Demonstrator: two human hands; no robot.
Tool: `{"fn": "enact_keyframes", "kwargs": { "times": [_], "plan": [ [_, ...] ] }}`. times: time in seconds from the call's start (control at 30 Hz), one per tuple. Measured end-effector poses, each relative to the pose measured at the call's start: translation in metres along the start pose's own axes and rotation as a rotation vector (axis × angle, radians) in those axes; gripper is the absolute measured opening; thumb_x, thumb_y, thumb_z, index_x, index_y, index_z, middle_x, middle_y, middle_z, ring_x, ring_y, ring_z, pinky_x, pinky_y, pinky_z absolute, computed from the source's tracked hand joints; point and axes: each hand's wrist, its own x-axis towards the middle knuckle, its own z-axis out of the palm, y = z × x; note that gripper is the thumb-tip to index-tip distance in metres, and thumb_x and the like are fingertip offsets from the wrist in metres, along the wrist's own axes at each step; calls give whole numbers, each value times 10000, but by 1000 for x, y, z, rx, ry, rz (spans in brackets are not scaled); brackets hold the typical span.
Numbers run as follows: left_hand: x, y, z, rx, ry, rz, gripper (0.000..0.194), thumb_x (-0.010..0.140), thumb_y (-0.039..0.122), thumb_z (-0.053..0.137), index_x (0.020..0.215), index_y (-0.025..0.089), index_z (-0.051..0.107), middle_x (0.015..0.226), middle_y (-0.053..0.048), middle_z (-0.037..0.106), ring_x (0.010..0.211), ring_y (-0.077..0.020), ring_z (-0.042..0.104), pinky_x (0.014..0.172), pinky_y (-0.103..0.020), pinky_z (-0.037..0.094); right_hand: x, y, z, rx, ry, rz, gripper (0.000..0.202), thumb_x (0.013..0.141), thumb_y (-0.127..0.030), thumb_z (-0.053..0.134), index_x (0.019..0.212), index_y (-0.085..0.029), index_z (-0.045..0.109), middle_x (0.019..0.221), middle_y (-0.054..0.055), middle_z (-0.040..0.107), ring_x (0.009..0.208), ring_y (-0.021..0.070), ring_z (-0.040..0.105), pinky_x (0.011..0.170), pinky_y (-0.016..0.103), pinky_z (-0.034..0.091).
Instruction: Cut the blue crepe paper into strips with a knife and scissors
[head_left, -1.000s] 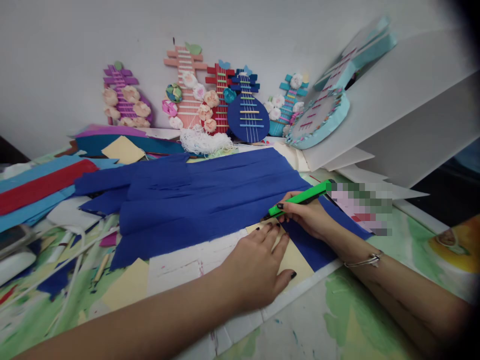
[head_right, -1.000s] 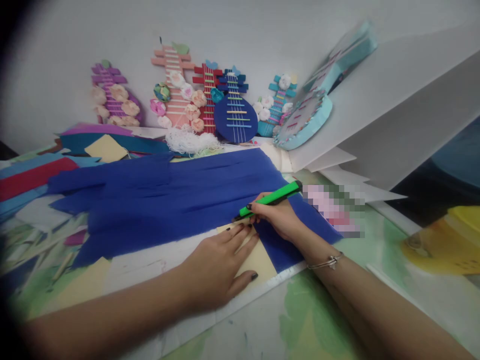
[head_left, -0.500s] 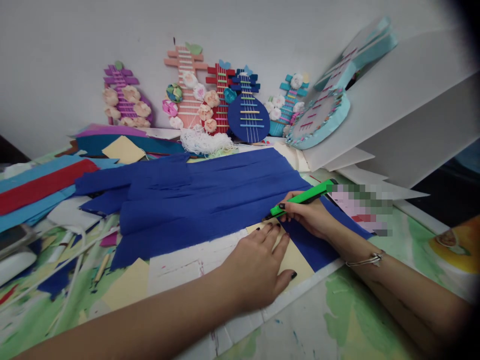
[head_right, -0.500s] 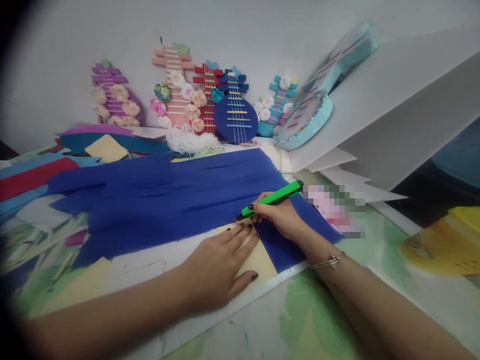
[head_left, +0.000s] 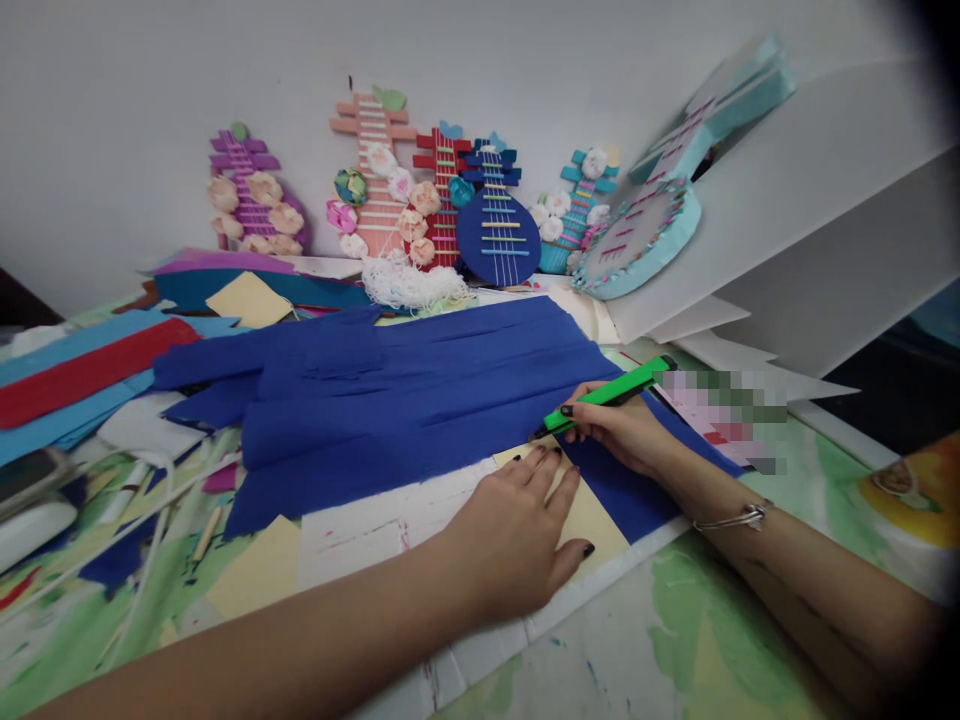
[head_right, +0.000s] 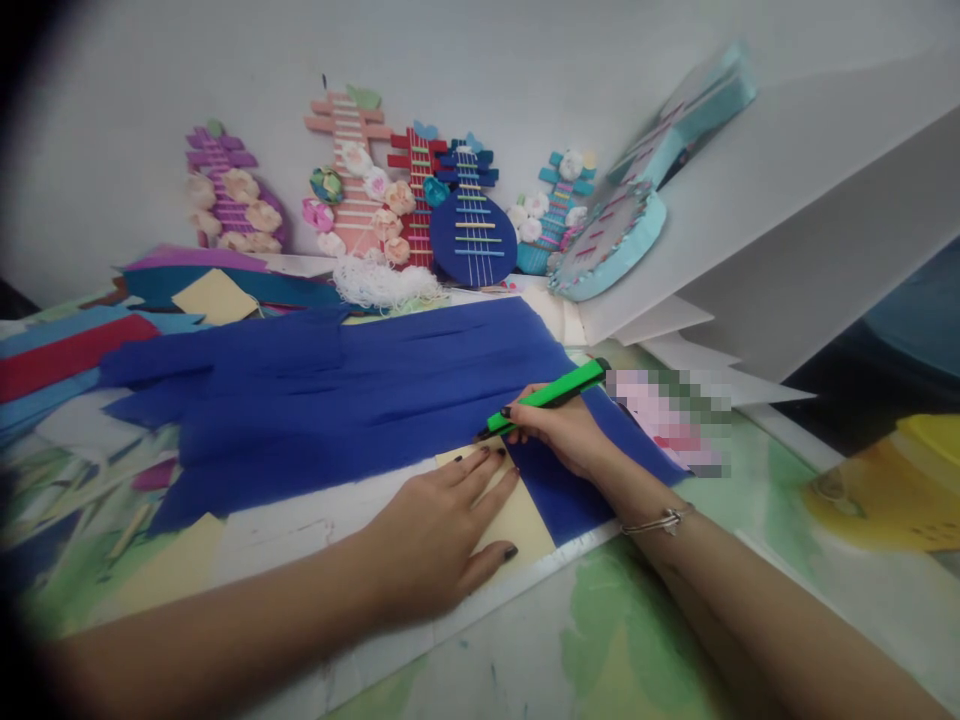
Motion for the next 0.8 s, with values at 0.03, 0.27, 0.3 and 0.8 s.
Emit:
{"fn": "enact_keyframes", "kwargs": {
  "times": [0.03, 0.27, 0.3, 0.8],
  "plan": [
    [0, 0, 0, 2, -1, 1, 656, 989, 494, 219, 1466, 48, 286, 1516, -207, 281, 1426, -310, 217, 1147, -427, 244, 0, -1, 0, -2, 0, 1, 202, 654, -269, 793, 674, -165, 622, 628, 3, 664, 538, 119, 620, 507, 231, 449],
    [0, 0, 1, 25, -12, -4, 655, 990, 501, 203, 1471, 62, 273, 1519, -199, 276, 1421, -307, 233, 1137, -425, 262, 1, -3, -3, -4, -3, -9, 188, 661, -245, 789, 645, -157, 623, 570, -15, 640, 506, 102, 600, 505, 223, 433],
    [0, 0, 1, 29, -12, -1, 657, 989, 502, 204, 1469, 60, 276, 1518, -200, 280, 1420, -308, 236, 1136, -424, 263, 1, -3, -3, -3, -10, -7, 185, 660, -240, 790, 649, -157, 625, 579, -14, 644, 515, 105, 603, 518, 227, 440],
    [1, 1, 2, 40, 12, -3, 656, 986, 504, 214, 1461, 60, 302, 1497, -213, 316, 1400, -323, 285, 1112, -427, 300, 3, -5, -9, -15, -3, 7, 177, 658, -238, 788, 652, -159, 630, 547, -21, 627, 505, 106, 593, 507, 229, 425]
  ]
}}
